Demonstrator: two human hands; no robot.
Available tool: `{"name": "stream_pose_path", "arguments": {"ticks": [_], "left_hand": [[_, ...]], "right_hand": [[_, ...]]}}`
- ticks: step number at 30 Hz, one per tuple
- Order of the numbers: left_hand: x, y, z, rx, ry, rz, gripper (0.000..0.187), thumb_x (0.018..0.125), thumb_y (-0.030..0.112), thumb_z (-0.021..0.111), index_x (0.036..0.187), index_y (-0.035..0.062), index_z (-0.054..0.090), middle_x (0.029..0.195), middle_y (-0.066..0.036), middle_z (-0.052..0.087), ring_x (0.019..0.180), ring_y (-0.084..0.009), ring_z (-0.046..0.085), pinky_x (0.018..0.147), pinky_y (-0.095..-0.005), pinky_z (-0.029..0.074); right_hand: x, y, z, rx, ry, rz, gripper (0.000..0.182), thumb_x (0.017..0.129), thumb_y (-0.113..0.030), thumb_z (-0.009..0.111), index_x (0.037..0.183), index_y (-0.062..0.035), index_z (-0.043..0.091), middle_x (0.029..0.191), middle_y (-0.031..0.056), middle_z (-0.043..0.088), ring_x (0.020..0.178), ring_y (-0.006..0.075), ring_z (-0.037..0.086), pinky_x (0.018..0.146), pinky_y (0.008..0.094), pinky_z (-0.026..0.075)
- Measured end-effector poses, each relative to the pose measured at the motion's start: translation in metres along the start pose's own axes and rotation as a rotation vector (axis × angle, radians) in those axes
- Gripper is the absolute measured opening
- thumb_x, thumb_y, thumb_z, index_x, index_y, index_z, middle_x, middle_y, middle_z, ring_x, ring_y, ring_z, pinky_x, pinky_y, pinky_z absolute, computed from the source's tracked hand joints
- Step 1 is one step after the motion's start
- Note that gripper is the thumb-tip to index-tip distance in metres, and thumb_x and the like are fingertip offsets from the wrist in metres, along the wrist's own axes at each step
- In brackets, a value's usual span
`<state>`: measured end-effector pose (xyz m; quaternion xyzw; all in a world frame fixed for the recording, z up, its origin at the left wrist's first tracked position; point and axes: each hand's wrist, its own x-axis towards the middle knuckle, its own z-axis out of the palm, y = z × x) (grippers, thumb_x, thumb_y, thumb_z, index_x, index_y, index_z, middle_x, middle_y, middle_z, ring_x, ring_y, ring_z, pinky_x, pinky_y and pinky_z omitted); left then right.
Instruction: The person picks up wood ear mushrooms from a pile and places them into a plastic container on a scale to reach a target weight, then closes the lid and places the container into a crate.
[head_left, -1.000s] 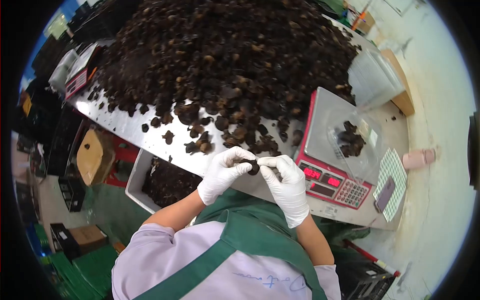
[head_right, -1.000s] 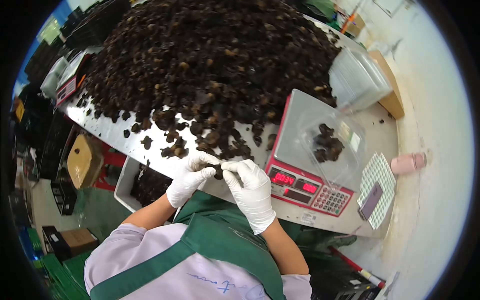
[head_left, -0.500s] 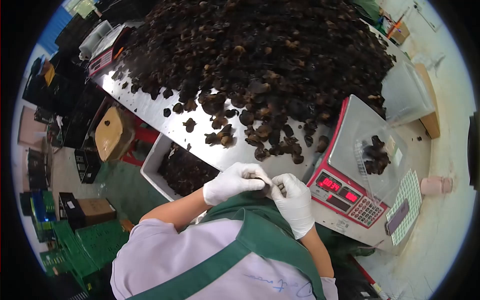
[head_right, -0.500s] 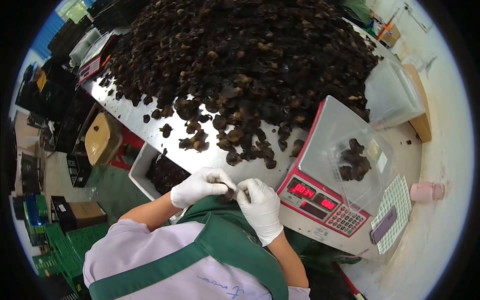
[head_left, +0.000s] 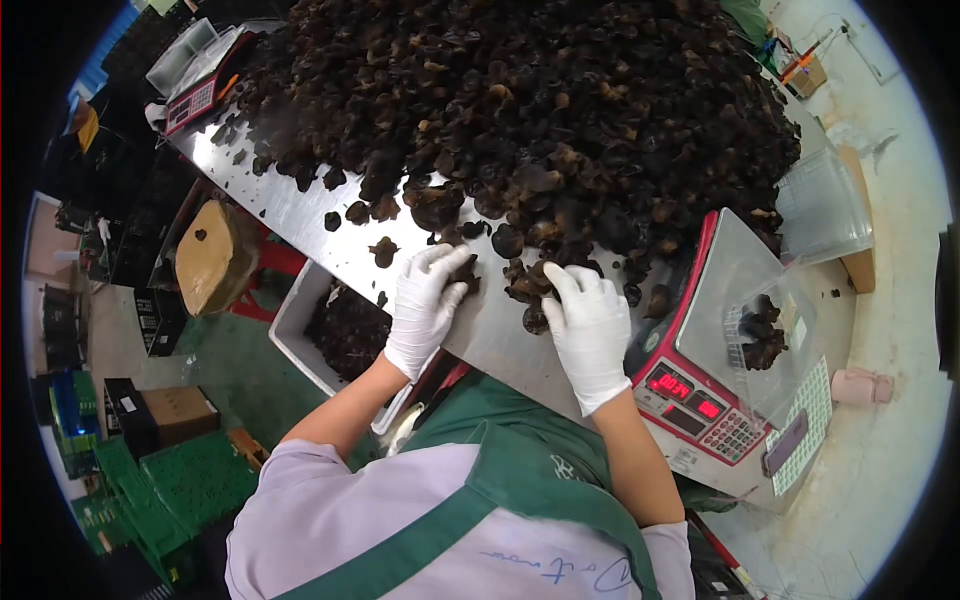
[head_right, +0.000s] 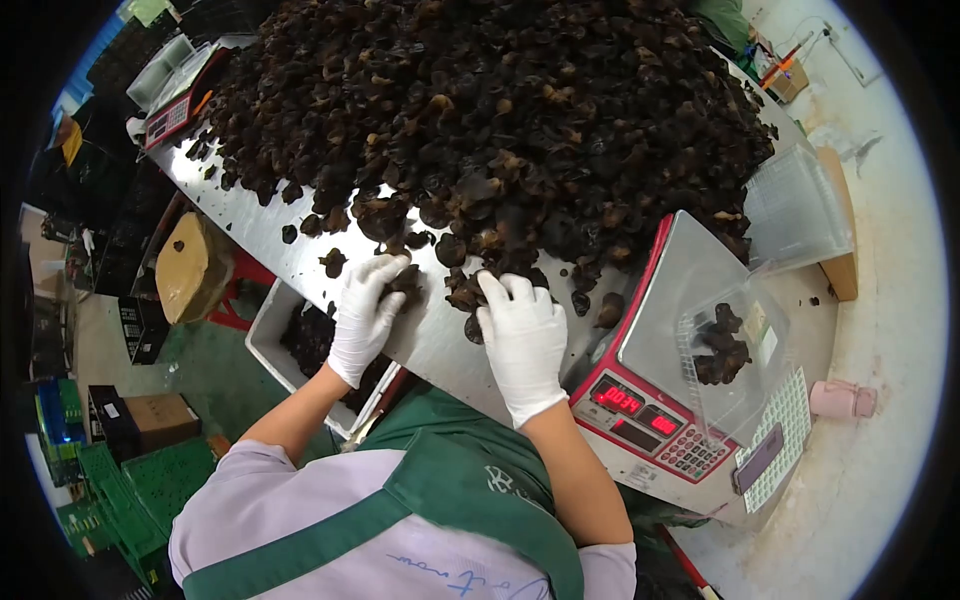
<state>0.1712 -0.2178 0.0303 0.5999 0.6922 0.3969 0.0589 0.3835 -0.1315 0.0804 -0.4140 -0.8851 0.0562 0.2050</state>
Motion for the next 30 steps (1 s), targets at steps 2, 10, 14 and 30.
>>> {"name": "stream_pose_path", "arguments": {"ticks": [2,10,14,30], "left_hand": [[-0.002,0.002,0.005,0.202,-0.090,0.065,0.054,0.077,0.026,0.079,0.128,0.0146,0.064,0.131,-0.016,0.057,0.127,-0.0402,0.048,0.101,-0.0489,0.041],[0.009,-0.028,0.018,0.058,-0.084,0.013,0.017,0.080,0.012,0.072,0.096,0.0126,0.067,0.106,-0.007,0.065,0.097,-0.0306,0.060,0.082,-0.0427,0.047],[0.010,-0.012,0.013,0.206,0.056,0.168,0.019,0.081,0.009,0.070,0.099,0.0110,0.068,0.108,-0.010,0.065,0.096,-0.0343,0.060,0.081,-0.0434,0.050],[0.010,0.080,0.063,0.004,-0.359,0.303,0.063,0.068,0.019,0.085,0.127,0.0161,0.065,0.129,-0.017,0.058,0.121,-0.0378,0.053,0.102,-0.0472,0.044]], "right_hand": [[0.007,-0.002,0.006,-0.024,-0.031,-0.011,0.047,0.081,-0.025,0.075,0.125,-0.0177,0.062,0.113,0.0034,0.061,0.094,0.0242,0.060,0.076,0.0395,0.049],[-0.002,0.008,0.022,0.147,-0.026,-0.013,0.038,0.076,-0.008,0.072,0.112,-0.0132,0.064,0.110,0.0062,0.063,0.093,0.0271,0.061,0.081,0.0399,0.052],[-0.011,0.007,-0.020,0.243,0.102,0.058,0.037,0.075,-0.002,0.070,0.110,-0.0108,0.065,0.108,0.0067,0.065,0.095,0.0280,0.062,0.085,0.0406,0.052],[-0.095,0.124,-0.182,0.023,0.267,0.375,0.049,0.083,0.000,0.064,0.131,-0.0071,0.059,0.130,0.0160,0.059,0.120,0.0340,0.056,0.103,0.0415,0.044]]}}
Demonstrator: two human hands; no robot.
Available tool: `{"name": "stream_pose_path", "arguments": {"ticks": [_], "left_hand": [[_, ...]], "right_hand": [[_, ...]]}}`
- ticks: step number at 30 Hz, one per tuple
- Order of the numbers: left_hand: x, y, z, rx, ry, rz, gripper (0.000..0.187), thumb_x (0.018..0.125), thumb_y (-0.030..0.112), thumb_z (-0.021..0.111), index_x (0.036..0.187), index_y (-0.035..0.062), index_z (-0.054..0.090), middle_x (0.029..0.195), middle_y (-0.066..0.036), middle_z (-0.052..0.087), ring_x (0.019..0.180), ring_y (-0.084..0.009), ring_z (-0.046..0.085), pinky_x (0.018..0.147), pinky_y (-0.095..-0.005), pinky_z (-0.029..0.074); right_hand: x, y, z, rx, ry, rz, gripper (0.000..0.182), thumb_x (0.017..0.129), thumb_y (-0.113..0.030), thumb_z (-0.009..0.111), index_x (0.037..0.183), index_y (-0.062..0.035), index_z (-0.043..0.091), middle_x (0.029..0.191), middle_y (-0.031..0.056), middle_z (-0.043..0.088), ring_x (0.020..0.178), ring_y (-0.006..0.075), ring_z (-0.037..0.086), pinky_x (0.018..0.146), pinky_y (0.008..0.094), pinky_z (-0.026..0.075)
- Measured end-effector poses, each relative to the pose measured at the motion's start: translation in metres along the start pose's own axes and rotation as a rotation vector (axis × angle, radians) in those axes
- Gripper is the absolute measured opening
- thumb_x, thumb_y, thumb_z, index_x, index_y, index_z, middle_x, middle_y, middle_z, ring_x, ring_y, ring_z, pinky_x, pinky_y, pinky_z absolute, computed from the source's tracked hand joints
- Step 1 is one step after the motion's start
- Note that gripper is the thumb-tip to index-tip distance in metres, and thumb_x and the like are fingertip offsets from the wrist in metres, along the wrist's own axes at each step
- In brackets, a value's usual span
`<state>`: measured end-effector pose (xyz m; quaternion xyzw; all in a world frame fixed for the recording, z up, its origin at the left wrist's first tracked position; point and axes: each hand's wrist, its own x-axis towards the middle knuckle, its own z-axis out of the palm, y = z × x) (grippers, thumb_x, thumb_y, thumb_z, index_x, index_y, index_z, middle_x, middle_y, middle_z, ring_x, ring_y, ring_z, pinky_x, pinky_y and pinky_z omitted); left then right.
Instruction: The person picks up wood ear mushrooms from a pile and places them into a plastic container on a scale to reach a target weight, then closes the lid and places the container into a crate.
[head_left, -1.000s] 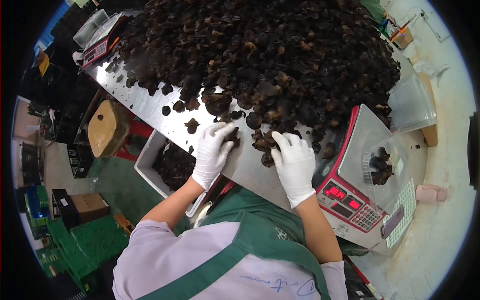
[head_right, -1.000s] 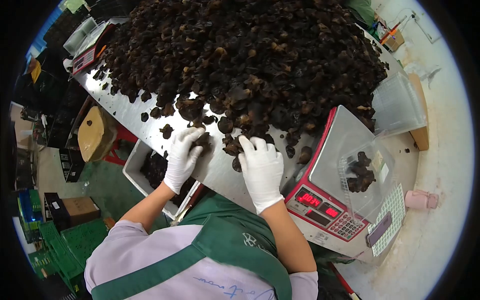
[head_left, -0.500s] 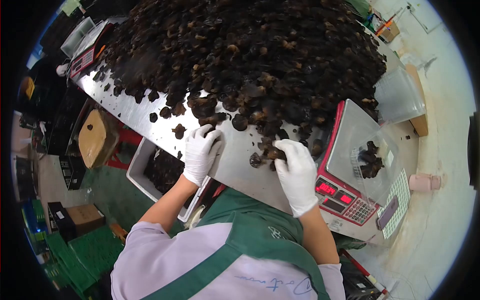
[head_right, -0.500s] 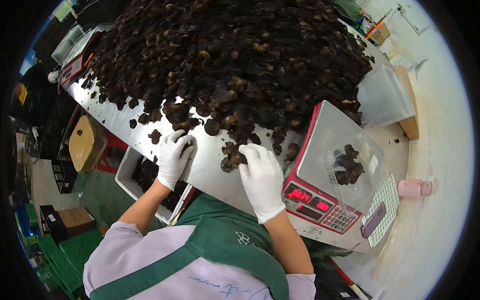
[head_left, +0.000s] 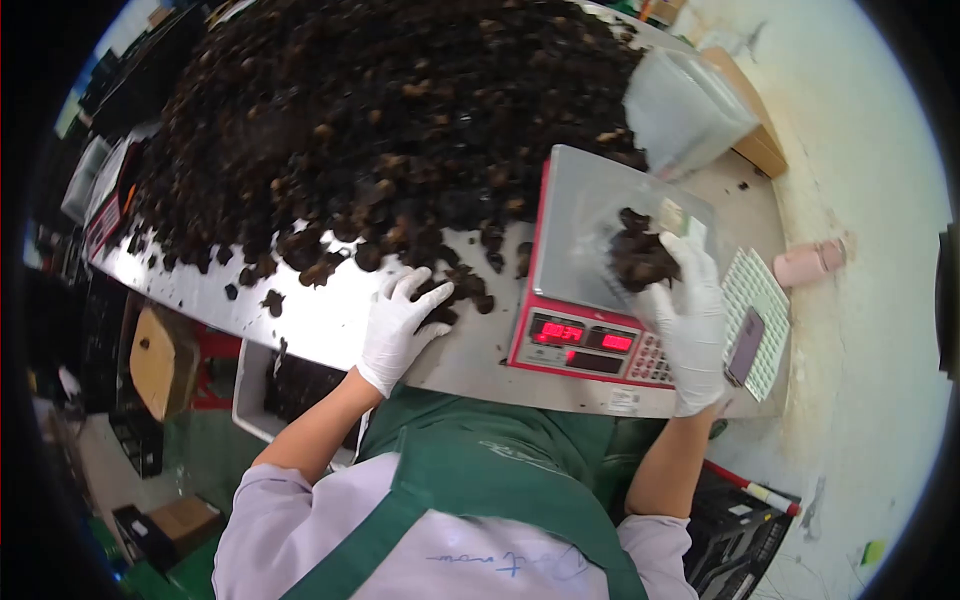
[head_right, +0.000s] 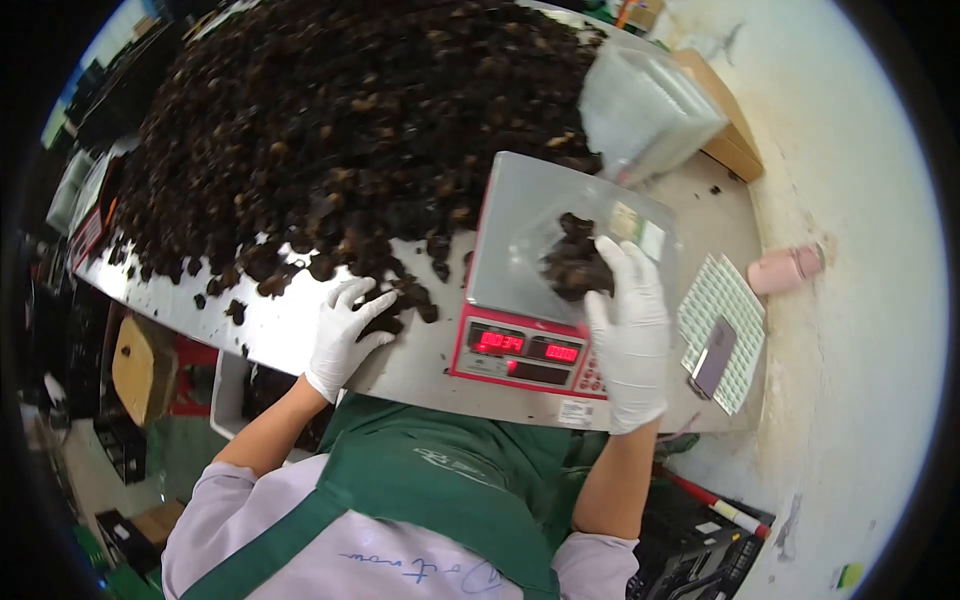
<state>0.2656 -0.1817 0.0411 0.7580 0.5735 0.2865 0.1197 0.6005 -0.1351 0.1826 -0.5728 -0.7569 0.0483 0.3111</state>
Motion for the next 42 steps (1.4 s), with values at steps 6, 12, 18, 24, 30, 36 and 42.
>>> {"name": "stream_pose_path", "arguments": {"ticks": [6,12,18,24,30,36,42], "left_hand": [[0.026,0.010,0.018,0.183,-0.041,0.062,0.091,0.064,0.042,0.085,0.147,0.0273,0.050,0.155,-0.021,0.037,0.142,-0.0450,0.033,0.115,-0.0562,0.029],[0.003,-0.001,0.023,0.204,0.012,-0.001,0.065,0.077,0.014,0.077,0.139,0.0227,0.060,0.141,-0.023,0.051,0.123,-0.0416,0.052,0.103,-0.0478,0.044],[-0.013,-0.017,-0.002,0.045,0.104,0.039,0.031,0.081,0.005,0.070,0.112,0.0097,0.071,0.118,-0.017,0.063,0.103,-0.0354,0.063,0.087,-0.0412,0.054],[-0.013,-0.009,-0.004,0.145,0.108,0.098,0.028,0.078,0.010,0.075,0.105,0.0118,0.071,0.114,-0.013,0.064,0.100,-0.0321,0.063,0.083,-0.0400,0.054],[-0.009,-0.022,0.017,0.040,0.151,-0.032,0.017,0.074,0.005,0.076,0.085,0.0097,0.064,0.090,-0.007,0.064,0.085,-0.0282,0.063,0.072,-0.0385,0.052],[-0.011,-0.026,0.012,-0.007,0.212,-0.039,0.027,0.075,0.002,0.076,0.100,0.0094,0.069,0.086,-0.008,0.063,0.078,-0.0274,0.063,0.068,-0.0365,0.052],[0.003,-0.019,0.009,-0.186,0.231,-0.093,0.051,0.077,0.011,0.076,0.126,0.0164,0.066,0.084,-0.007,0.057,0.077,-0.0263,0.060,0.069,-0.0374,0.051]], "right_hand": [[-0.044,0.009,-0.012,-0.047,0.164,0.044,0.048,0.082,-0.008,0.072,0.128,-0.0107,0.062,0.126,0.0114,0.061,0.117,0.0323,0.055,0.102,0.0430,0.043],[-0.075,0.025,0.022,-0.214,0.119,0.043,0.033,0.082,-0.015,0.075,0.114,-0.0173,0.068,0.121,0.0028,0.062,0.122,0.0285,0.051,0.109,0.0523,0.034],[-0.070,0.032,0.003,-0.255,0.123,-0.018,0.034,0.079,-0.007,0.074,0.112,-0.0155,0.070,0.123,0.0057,0.060,0.124,0.0309,0.050,0.110,0.0511,0.034],[-0.059,-0.041,0.038,0.185,0.019,-0.192,0.034,0.077,-0.004,0.074,0.110,-0.0104,0.070,0.112,0.0082,0.065,0.099,0.0277,0.063,0.082,0.0390,0.052],[-0.019,-0.092,0.150,0.016,-0.222,-0.277,0.009,0.085,-0.012,0.069,0.092,-0.0079,0.064,0.090,0.0082,0.060,0.084,0.0256,0.064,0.070,0.0392,0.054],[0.004,-0.085,0.205,-0.145,-0.310,-0.174,0.008,0.087,-0.014,0.065,0.089,-0.0065,0.063,0.091,0.0114,0.062,0.087,0.0304,0.064,0.073,0.0391,0.055],[0.016,-0.094,0.143,1.001,-0.532,0.625,0.013,0.098,-0.015,0.065,0.104,-0.0037,0.067,0.089,0.0005,0.067,0.073,0.0066,0.058,0.063,0.0239,0.046]]}}
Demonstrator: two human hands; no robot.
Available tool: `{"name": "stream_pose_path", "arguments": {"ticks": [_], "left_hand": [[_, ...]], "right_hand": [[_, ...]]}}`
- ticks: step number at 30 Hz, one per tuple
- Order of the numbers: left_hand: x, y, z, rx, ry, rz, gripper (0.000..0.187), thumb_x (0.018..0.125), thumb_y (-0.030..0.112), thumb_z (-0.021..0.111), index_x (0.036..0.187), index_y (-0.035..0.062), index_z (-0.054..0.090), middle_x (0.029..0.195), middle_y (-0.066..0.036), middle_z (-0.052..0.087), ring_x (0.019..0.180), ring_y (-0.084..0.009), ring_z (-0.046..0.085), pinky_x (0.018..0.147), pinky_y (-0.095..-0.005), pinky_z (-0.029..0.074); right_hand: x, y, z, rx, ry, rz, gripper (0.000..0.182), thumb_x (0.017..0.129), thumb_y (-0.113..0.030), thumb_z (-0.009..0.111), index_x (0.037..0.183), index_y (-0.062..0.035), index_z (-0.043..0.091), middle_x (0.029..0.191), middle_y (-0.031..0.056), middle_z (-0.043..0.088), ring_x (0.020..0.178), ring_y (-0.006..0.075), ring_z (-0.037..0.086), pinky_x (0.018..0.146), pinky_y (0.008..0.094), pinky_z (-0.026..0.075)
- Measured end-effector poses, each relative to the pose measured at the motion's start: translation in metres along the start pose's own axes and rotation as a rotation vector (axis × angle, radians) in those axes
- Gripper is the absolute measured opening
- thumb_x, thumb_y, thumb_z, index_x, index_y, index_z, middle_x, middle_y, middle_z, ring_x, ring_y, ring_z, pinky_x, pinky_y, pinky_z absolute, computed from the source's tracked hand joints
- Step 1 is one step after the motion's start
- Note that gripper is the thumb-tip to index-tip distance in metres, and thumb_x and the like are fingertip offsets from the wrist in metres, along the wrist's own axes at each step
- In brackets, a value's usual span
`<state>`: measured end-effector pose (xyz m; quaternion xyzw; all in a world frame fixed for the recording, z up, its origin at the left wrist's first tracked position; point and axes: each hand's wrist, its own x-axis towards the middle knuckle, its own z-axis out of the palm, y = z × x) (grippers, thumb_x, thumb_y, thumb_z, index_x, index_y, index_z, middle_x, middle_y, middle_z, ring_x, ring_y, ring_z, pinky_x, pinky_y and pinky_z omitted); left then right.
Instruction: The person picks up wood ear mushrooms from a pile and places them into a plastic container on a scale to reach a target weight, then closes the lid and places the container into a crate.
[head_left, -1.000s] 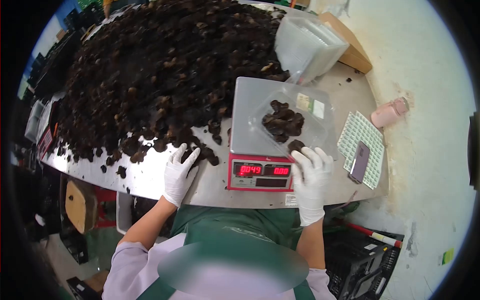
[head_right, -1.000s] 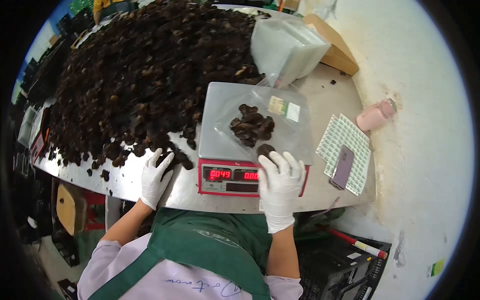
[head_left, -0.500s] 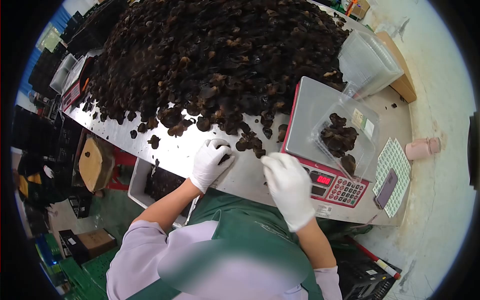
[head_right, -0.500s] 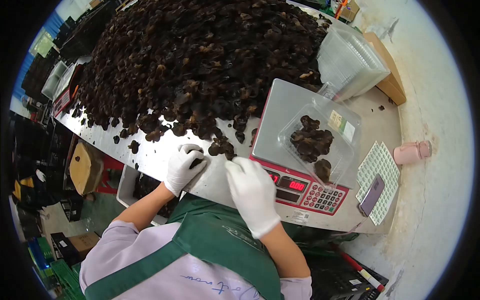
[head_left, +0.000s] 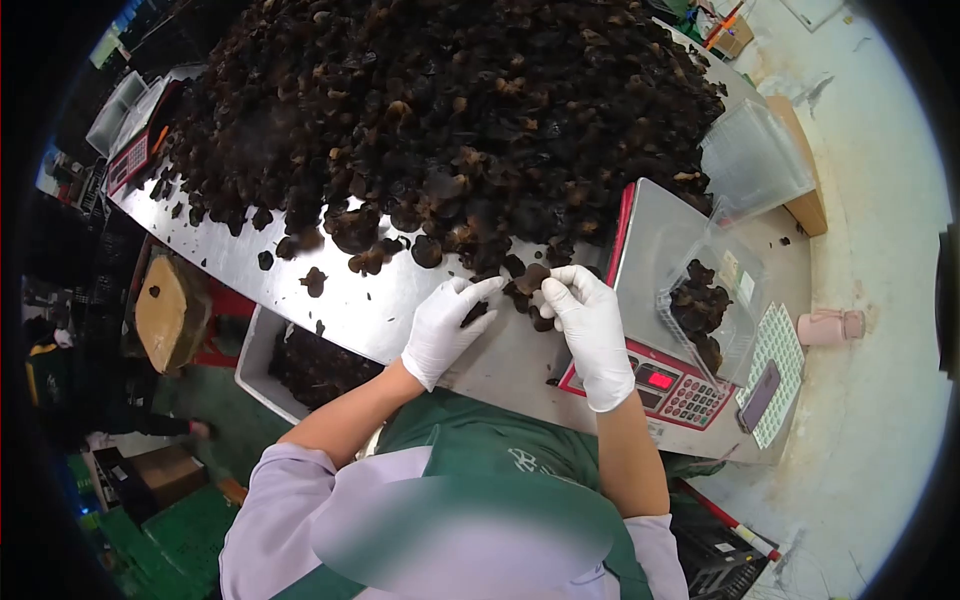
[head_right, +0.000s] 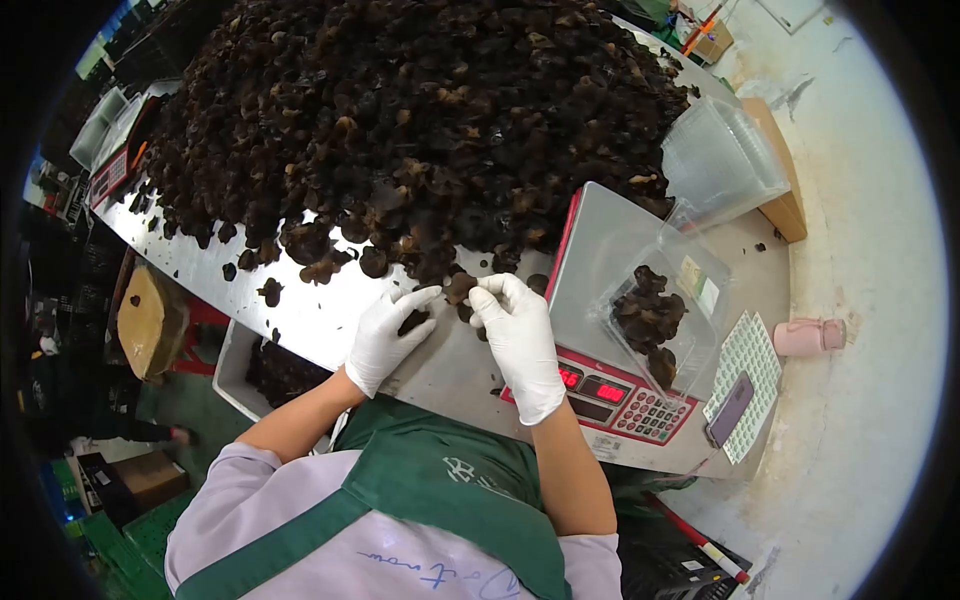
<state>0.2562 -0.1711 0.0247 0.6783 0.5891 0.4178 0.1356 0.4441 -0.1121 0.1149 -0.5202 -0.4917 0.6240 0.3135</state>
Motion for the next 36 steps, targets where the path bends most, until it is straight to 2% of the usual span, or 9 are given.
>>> {"name": "stream_pose_path", "arguments": {"ticks": [14,16,18,19,20,22,25,29,36], "left_hand": [[0.008,0.008,0.001,0.313,0.066,0.057,0.037,0.077,0.015,0.079,0.112,0.0110,0.068,0.103,-0.015,0.061,0.098,-0.0338,0.060,0.084,-0.0432,0.050],[0.007,0.005,0.006,0.402,0.121,0.119,0.038,0.077,0.013,0.079,0.113,0.0097,0.066,0.105,-0.015,0.060,0.098,-0.0334,0.059,0.084,-0.0421,0.050],[-0.002,-0.016,0.025,-0.298,-0.066,-0.177,0.029,0.081,0.014,0.069,0.108,0.0087,0.063,0.111,-0.012,0.055,0.108,-0.0306,0.052,0.092,-0.0429,0.045],[-0.002,-0.013,0.034,0.270,-0.093,0.018,0.022,0.084,0.016,0.060,0.105,0.0093,0.058,0.105,-0.010,0.050,0.106,-0.0284,0.048,0.092,-0.0389,0.042],[-0.004,-0.002,0.028,0.132,-0.152,-0.081,0.016,0.086,0.018,0.055,0.100,0.0109,0.054,0.099,-0.010,0.046,0.106,-0.0253,0.045,0.092,-0.0323,0.040],[-0.009,0.011,0.019,0.150,-0.061,0.020,0.022,0.084,0.016,0.059,0.106,0.0114,0.058,0.101,-0.010,0.051,0.103,-0.0260,0.051,0.088,-0.0338,0.044],[-0.002,0.002,0.009,0.126,-0.028,0.081,0.049,0.077,0.010,0.072,0.125,0.0128,0.062,0.101,-0.009,0.061,0.091,-0.0306,0.061,0.077,-0.0403,0.053],[0.031,0.027,0.007,0.119,-0.172,0.135,0.052,0.081,0.012,0.074,0.132,0.0171,0.062,0.118,-0.014,0.061,0.103,-0.0322,0.062,0.085,-0.0398,0.053],[0.030,-0.007,0.020,0.069,-0.178,0.188,0.030,0.080,0.009,0.074,0.111,0.0097,0.071,0.097,-0.012,0.063,0.090,-0.0322,0.063,0.080,-0.0406,0.053]], "right_hand": [[-0.060,-0.005,-0.019,0.304,0.359,-0.262,0.007,0.100,-0.011,0.060,0.100,-0.0043,0.062,0.082,0.0017,0.065,0.068,0.0057,0.055,0.064,0.0216,0.045],[-0.066,-0.027,0.008,0.005,0.371,-0.296,0.007,0.098,-0.010,0.060,0.103,-0.0040,0.062,0.083,0.0033,0.065,0.073,0.0091,0.059,0.068,0.0258,0.050],[-0.067,-0.036,0.044,-0.180,0.078,-0.558,0.011,0.095,-0.011,0.063,0.103,-0.0036,0.063,0.097,0.0074,0.068,0.082,0.0159,0.064,0.076,0.0311,0.053],[-0.064,-0.034,0.058,-0.140,-0.196,-0.635,0.019,0.090,-0.013,0.072,0.105,-0.0031,0.065,0.100,0.0090,0.065,0.088,0.0184,0.064,0.080,0.0311,0.053],[-0.063,-0.026,0.073,-0.286,-0.226,-0.702,0.023,0.088,-0.013,0.072,0.108,-0.0046,0.066,0.103,0.0106,0.066,0.095,0.0230,0.066,0.084,0.0333,0.053],[-0.051,-0.018,0.069,-0.607,-0.099,-0.838,0.022,0.086,-0.017,0.071,0.105,-0.0070,0.067,0.101,0.0106,0.067,0.097,0.0251,0.066,0.085,0.0358,0.052],[-0.022,0.013,0.035,-1.326,0.101,-0.660,0.014,0.085,-0.021,0.067,0.095,-0.0110,0.067,0.093,0.0075,0.067,0.089,0.0246,0.065,0.080,0.0407,0.049],[0.000,0.052,0.020,-1.830,0.187,-0.516,0.007,0.084,-0.015,0.061,0.086,-0.0134,0.068,0.082,0.0048,0.067,0.083,0.0221,0.062,0.080,0.0411,0.045],[-0.054,0.007,0.001,-1.512,0.184,-0.568,0.013,0.086,-0.017,0.063,0.096,-0.0126,0.068,0.087,0.0038,0.067,0.087,0.0226,0.063,0.085,0.0419,0.046]]}}
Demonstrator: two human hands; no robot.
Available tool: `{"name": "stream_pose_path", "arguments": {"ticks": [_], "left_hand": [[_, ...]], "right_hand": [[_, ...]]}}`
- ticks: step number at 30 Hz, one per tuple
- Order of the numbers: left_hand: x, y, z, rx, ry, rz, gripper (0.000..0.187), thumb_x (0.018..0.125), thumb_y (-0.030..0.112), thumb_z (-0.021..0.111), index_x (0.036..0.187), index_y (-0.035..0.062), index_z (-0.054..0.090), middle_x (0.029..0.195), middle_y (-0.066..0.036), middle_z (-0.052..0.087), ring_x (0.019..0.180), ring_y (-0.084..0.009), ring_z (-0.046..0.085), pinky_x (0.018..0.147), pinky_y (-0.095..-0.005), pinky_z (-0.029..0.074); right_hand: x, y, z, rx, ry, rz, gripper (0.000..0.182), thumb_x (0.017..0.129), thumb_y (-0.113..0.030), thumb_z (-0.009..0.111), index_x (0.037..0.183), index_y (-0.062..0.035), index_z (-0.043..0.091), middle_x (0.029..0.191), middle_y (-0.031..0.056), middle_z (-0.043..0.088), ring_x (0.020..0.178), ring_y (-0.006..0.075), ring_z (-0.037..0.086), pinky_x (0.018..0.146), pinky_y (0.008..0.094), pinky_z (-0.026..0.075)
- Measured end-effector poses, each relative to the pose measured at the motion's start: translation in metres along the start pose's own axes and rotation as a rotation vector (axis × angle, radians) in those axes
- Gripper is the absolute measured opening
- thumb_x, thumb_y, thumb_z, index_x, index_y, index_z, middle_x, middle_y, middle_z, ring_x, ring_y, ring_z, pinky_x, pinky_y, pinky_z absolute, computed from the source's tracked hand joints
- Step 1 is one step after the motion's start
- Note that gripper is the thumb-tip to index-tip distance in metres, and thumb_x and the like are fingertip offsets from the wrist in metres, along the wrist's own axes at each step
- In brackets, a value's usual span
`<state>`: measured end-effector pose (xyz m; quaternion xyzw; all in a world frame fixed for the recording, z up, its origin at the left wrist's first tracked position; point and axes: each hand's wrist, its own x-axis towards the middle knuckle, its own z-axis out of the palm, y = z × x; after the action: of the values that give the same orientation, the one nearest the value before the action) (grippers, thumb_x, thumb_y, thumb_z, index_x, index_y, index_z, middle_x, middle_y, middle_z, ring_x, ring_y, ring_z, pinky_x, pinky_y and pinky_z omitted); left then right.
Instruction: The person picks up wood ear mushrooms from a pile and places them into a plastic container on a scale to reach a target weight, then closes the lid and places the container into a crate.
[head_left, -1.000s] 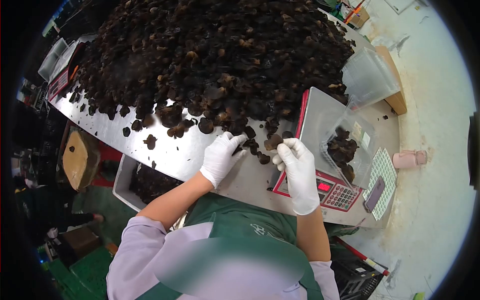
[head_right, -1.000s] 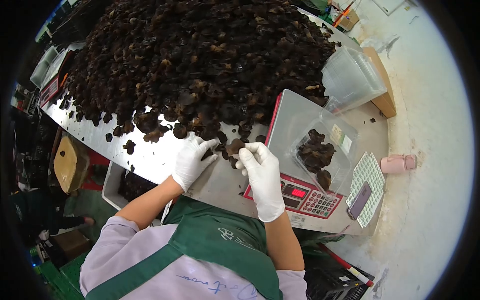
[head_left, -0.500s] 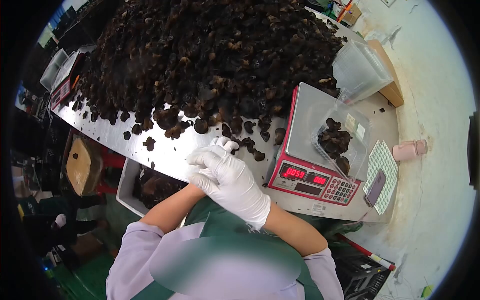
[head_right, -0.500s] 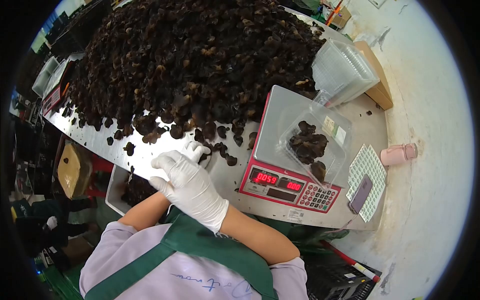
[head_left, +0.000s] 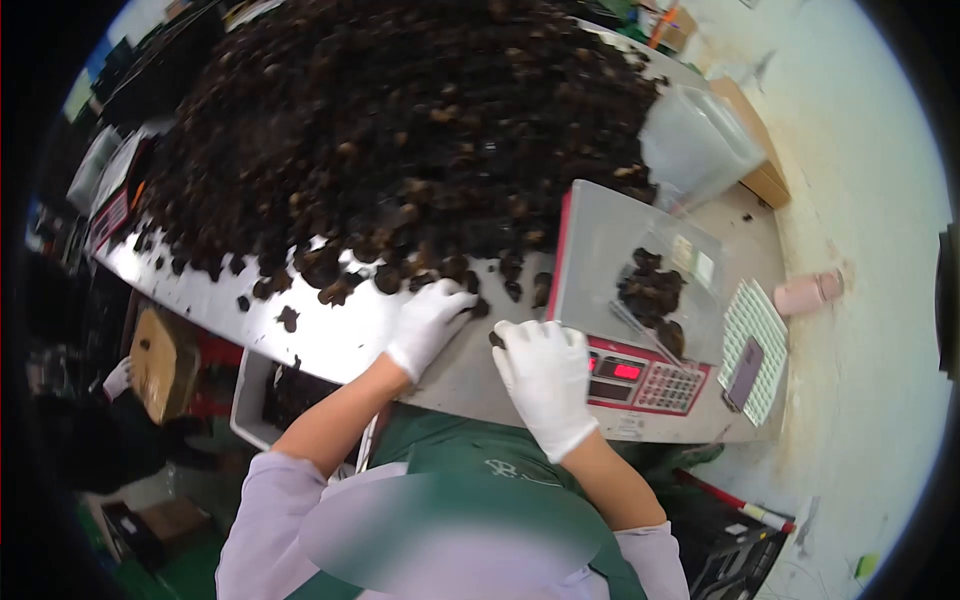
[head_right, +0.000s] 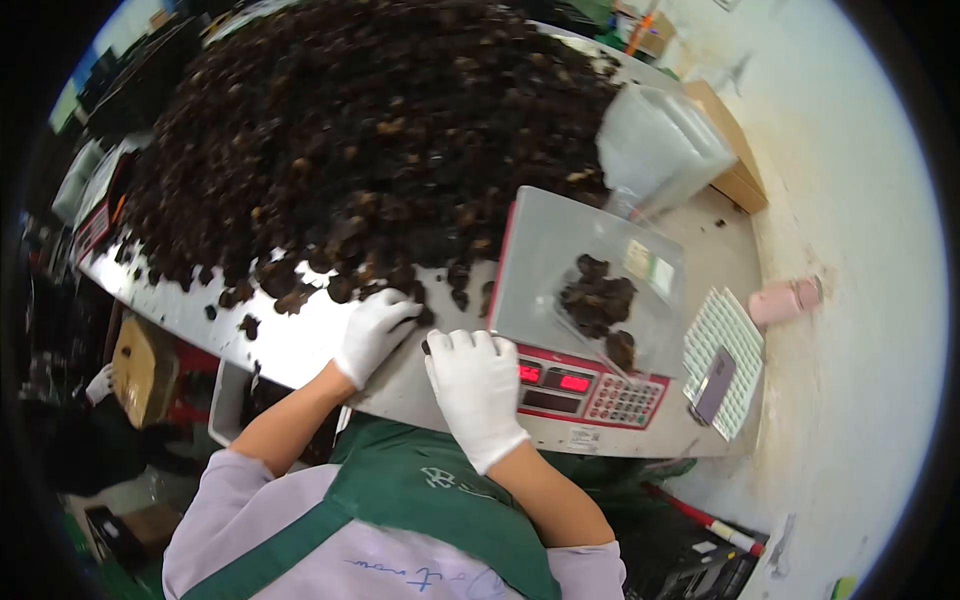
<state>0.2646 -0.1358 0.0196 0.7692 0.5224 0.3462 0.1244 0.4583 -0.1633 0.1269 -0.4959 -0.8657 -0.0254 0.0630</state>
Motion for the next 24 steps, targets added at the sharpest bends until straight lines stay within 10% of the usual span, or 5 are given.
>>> {"name": "stream_pose_path", "arguments": {"ticks": [4,9,17,24], "left_hand": [[0.002,0.014,-0.006,-0.169,0.119,-0.138,0.020,0.078,0.004,0.075,0.097,0.0077,0.072,0.088,-0.011,0.065,0.080,-0.0283,0.066,0.072,-0.0370,0.053],[0.070,0.084,-0.034,-0.390,0.211,-0.018,0.026,0.076,-0.015,0.068,0.097,0.0005,0.070,0.097,-0.011,0.066,0.083,-0.0223,0.066,0.074,-0.0305,0.054],[0.181,0.190,0.036,-0.186,-0.124,0.709,0.017,0.079,0.014,0.073,0.096,0.0148,0.069,0.098,-0.004,0.064,0.093,-0.0286,0.063,0.075,-0.0379,0.054],[0.178,0.188,0.032,0.029,-0.293,0.576,0.065,0.072,0.034,0.080,0.132,0.0193,0.061,0.143,-0.015,0.049,0.139,-0.0423,0.038,0.115,-0.0590,0.027]], "right_hand": [[-0.027,0.079,-0.055,0.168,0.509,0.189,0.034,0.080,-0.017,0.075,0.112,-0.0128,0.067,0.101,0.0038,0.066,0.093,0.0253,0.061,0.088,0.0439,0.044],[-0.069,0.137,-0.061,0.202,0.492,0.291,0.051,0.083,-0.019,0.075,0.131,-0.0074,0.061,0.127,0.0139,0.060,0.113,0.0334,0.055,0.099,0.0448,0.042],[-0.097,0.150,-0.016,0.551,0.482,0.624,0.061,0.094,-0.022,0.065,0.146,0.0017,0.044,0.140,0.0234,0.052,0.134,0.0384,0.046,0.113,0.0439,0.035],[-0.098,0.155,-0.021,0.518,0.523,0.562,0.061,0.093,-0.026,0.067,0.145,-0.0023,0.046,0.137,0.0198,0.054,0.128,0.0360,0.048,0.110,0.0470,0.036]]}}
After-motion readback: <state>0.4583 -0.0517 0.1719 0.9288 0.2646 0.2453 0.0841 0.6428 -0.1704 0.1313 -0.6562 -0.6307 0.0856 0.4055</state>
